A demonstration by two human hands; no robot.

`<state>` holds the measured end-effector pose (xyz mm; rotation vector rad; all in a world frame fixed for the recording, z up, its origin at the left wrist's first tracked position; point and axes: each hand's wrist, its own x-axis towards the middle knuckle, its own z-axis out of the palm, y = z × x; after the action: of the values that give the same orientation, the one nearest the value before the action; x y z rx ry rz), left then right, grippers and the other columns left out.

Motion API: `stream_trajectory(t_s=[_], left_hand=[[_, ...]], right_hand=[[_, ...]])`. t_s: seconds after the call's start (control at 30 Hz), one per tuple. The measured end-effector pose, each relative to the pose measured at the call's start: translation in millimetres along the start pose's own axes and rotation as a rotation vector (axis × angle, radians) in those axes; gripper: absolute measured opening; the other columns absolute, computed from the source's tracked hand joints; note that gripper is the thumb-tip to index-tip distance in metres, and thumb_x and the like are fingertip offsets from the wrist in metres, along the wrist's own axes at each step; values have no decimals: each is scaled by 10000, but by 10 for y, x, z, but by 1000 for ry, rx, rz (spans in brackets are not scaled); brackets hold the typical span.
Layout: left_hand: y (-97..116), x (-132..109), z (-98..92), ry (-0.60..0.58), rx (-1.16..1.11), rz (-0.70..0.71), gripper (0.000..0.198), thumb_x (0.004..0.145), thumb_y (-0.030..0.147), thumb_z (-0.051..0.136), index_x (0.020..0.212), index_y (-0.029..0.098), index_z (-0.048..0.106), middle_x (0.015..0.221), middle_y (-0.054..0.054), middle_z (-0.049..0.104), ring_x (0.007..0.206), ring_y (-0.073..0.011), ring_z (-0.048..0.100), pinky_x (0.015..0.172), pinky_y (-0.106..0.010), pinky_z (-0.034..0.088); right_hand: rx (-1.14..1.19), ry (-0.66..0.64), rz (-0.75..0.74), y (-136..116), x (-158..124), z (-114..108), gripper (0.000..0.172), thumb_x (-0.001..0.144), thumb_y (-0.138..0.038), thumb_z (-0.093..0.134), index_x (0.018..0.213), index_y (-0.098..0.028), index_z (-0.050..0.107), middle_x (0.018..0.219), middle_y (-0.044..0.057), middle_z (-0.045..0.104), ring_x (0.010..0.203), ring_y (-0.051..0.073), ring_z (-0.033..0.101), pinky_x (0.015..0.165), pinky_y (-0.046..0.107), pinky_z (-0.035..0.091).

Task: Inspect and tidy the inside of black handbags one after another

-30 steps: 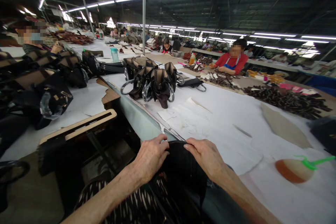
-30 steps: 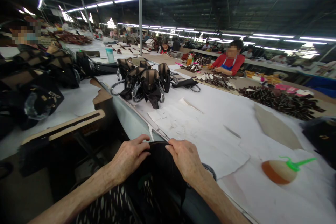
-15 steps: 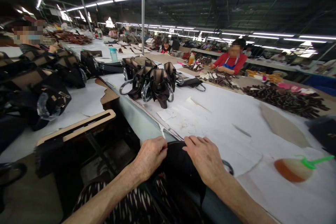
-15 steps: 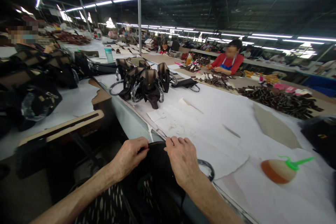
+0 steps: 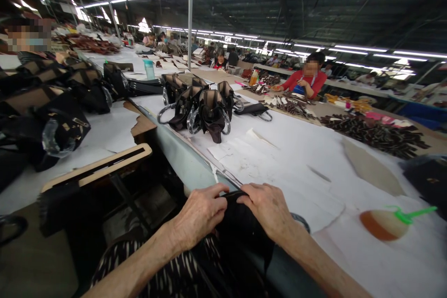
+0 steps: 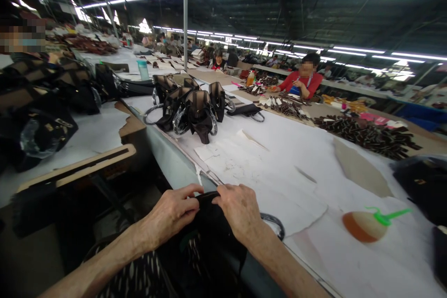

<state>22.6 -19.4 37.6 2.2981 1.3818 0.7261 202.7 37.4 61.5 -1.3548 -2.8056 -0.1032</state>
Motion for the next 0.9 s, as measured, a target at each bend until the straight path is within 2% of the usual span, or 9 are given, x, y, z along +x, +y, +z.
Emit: stream_trajectory(t_s=[0.2, 0.3, 0.4, 0.47, 0.63, 0.9], left_hand=[[28, 4, -15, -32, -8, 98, 171, 769, 94, 474, 667, 166, 592, 1254, -50, 468, 1013, -183, 528, 836, -259, 427], [-15, -4, 18, 33, -133, 5, 166, 752, 73, 481, 649, 155, 581, 1269, -54, 451, 922, -150, 560, 800, -243, 432], [-70, -6, 64, 156, -289, -151, 159, 754, 77, 486, 633, 152, 556, 1151, -44, 527, 798, -106, 570, 739, -214, 420], [-93, 3, 86, 194, -335, -183, 154, 750, 86, 489, 622, 155, 538, 1022, -27, 582, 789, -108, 561, 723, -207, 405], [-87, 37, 92, 170, -305, -263, 134, 736, 116, 471, 614, 164, 494, 764, 1, 608, 651, -103, 510, 619, -209, 367], [-79, 68, 105, 171, -207, -364, 114, 724, 157, 460, 625, 165, 517, 603, 21, 532, 591, -106, 472, 565, -215, 319]], right_hand=[[-40, -17, 18, -12, 55, 14, 114, 856, -212, 500, 796, -216, 596, 739, 4, 684, 662, 172, 614, 551, 263, 292], [-43, -4, -2, 18, 75, 36, 103, 857, -263, 524, 797, -220, 595, 742, -4, 682, 653, 174, 616, 542, 266, 287], [-27, 13, -29, 49, 69, 42, 149, 855, -338, 544, 775, -224, 596, 743, -17, 681, 657, 176, 621, 539, 270, 289], [-16, 24, -40, 58, 61, 40, 175, 865, -347, 531, 758, -228, 601, 711, -23, 679, 650, 174, 622, 539, 274, 291], [-10, 59, -51, 50, 76, 48, 260, 905, -332, 463, 721, -218, 608, 671, -15, 679, 622, 159, 617, 546, 273, 295], [-60, 88, -107, 74, 98, 88, 263, 909, -318, 462, 708, -210, 593, 654, -7, 672, 606, 172, 617, 529, 282, 282]])
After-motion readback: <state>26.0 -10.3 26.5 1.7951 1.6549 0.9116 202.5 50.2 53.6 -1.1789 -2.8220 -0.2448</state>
